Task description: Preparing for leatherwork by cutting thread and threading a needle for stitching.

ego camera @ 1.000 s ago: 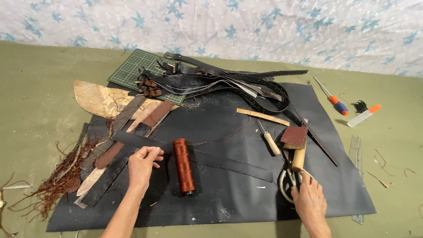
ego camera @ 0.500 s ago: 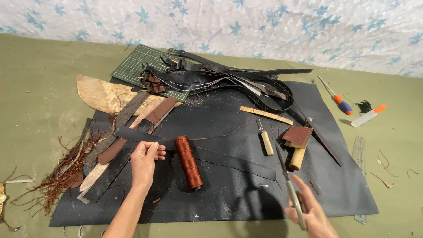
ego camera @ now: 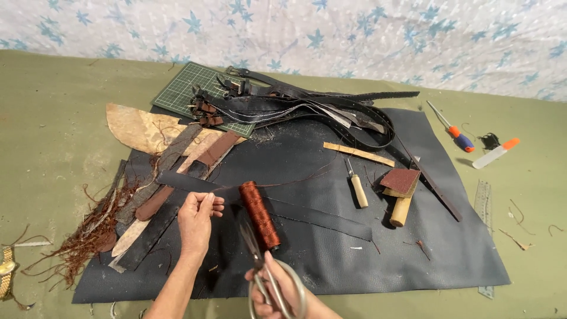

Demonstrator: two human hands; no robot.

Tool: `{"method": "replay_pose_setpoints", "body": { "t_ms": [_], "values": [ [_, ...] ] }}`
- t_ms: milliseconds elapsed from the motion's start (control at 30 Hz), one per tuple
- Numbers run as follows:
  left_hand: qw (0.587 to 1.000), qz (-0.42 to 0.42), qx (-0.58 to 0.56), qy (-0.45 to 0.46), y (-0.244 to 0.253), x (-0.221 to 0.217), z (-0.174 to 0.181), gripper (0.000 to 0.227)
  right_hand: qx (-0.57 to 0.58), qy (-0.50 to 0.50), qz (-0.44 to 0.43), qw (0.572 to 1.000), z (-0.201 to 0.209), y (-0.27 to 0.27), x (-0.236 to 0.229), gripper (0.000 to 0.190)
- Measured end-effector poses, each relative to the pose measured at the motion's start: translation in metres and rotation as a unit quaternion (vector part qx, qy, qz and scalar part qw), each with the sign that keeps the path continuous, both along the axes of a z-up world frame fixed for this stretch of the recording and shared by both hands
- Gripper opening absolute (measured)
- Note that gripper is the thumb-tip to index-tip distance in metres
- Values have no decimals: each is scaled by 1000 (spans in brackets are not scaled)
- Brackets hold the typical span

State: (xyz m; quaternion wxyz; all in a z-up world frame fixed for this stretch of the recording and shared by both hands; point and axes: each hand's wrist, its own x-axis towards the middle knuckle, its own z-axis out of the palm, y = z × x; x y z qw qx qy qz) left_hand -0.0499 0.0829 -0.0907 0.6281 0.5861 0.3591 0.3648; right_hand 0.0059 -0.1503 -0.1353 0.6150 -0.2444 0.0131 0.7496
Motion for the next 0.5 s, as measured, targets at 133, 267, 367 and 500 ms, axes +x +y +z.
{"method": "replay_pose_setpoints", "body": {
  "t_ms": [133,267,367,500],
  "values": [
    [1000,-4,7,-23,-1,-3,-3,14,-215,-103,-17,971,68,36,-14,72],
    [999,-5,36,-17,-1,-8,-3,16,-210,-140,-60,966,75,56,-13,74],
    [999,-9,36,-18,-1,-12,-1,17,-218,-160,-57,961,75,64,-8,75],
    [999,-11,29,-28,-1,-14,-2,17,-211,-187,-39,959,70,71,-3,75]
  ]
}}
